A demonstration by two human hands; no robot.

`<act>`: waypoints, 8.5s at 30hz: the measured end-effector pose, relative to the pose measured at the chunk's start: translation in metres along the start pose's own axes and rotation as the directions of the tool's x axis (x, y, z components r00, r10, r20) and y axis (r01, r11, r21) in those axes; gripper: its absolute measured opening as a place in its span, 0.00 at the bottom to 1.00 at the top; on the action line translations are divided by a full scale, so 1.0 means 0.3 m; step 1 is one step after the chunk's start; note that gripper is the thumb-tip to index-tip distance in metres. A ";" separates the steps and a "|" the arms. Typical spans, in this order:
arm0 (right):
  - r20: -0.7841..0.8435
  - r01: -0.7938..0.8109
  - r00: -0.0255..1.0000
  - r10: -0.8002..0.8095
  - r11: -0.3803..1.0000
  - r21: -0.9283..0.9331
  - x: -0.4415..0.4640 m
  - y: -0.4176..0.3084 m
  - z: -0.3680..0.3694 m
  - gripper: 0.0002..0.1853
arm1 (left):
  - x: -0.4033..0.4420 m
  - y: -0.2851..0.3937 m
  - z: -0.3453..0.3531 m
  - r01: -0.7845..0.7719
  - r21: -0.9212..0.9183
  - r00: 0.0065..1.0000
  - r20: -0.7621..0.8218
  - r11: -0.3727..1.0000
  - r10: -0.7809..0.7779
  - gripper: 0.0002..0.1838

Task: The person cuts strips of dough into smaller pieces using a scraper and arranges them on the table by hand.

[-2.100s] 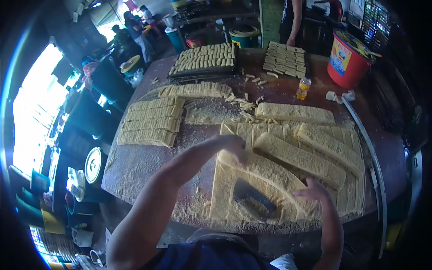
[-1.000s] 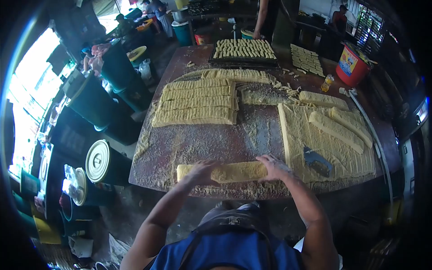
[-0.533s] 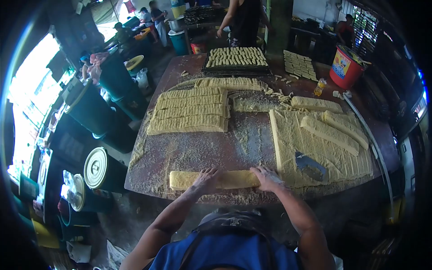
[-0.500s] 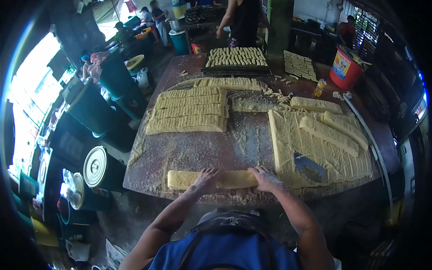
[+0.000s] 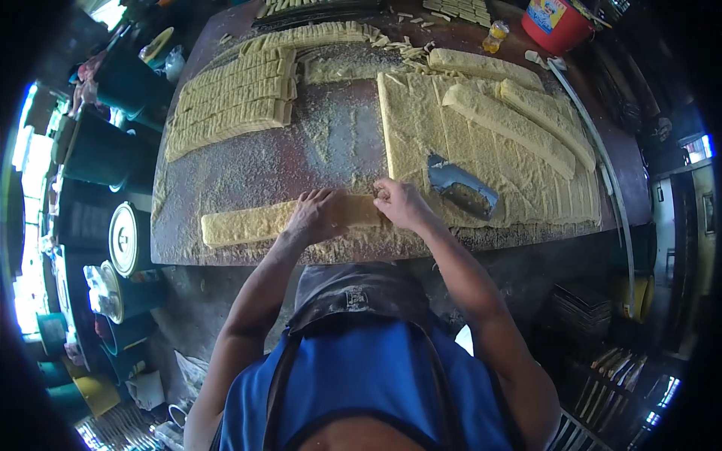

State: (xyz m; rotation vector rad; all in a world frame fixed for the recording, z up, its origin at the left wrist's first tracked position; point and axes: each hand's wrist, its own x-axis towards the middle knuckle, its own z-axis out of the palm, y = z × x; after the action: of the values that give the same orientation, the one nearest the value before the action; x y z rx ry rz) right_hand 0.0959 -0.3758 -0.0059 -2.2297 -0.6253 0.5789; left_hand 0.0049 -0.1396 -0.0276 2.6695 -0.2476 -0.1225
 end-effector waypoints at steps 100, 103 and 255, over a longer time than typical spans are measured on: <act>-0.197 -0.122 0.967 0.159 0.974 0.189 -0.435 0.076 -0.201 0.16 | 0.857 0.271 -0.455 0.117 -0.978 0.902 0.031 0.175 -0.430 0.47; -0.185 -0.128 0.971 0.150 0.984 0.124 -0.382 -0.053 -0.128 0.18 | 0.800 0.222 -0.419 0.015 -0.689 0.887 -0.326 0.724 -0.328 0.35; -0.098 -0.500 0.865 0.493 0.863 -0.074 0.095 -0.560 0.422 0.14 | -0.088 -0.356 -0.182 -0.071 -0.552 0.997 -0.018 0.831 0.073 0.13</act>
State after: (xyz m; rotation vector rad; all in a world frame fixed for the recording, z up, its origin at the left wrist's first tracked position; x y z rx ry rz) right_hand 0.0027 -0.1894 0.0346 -2.5045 -0.0229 0.7229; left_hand 0.0024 -0.0168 -0.0256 2.0771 -0.2662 -0.1493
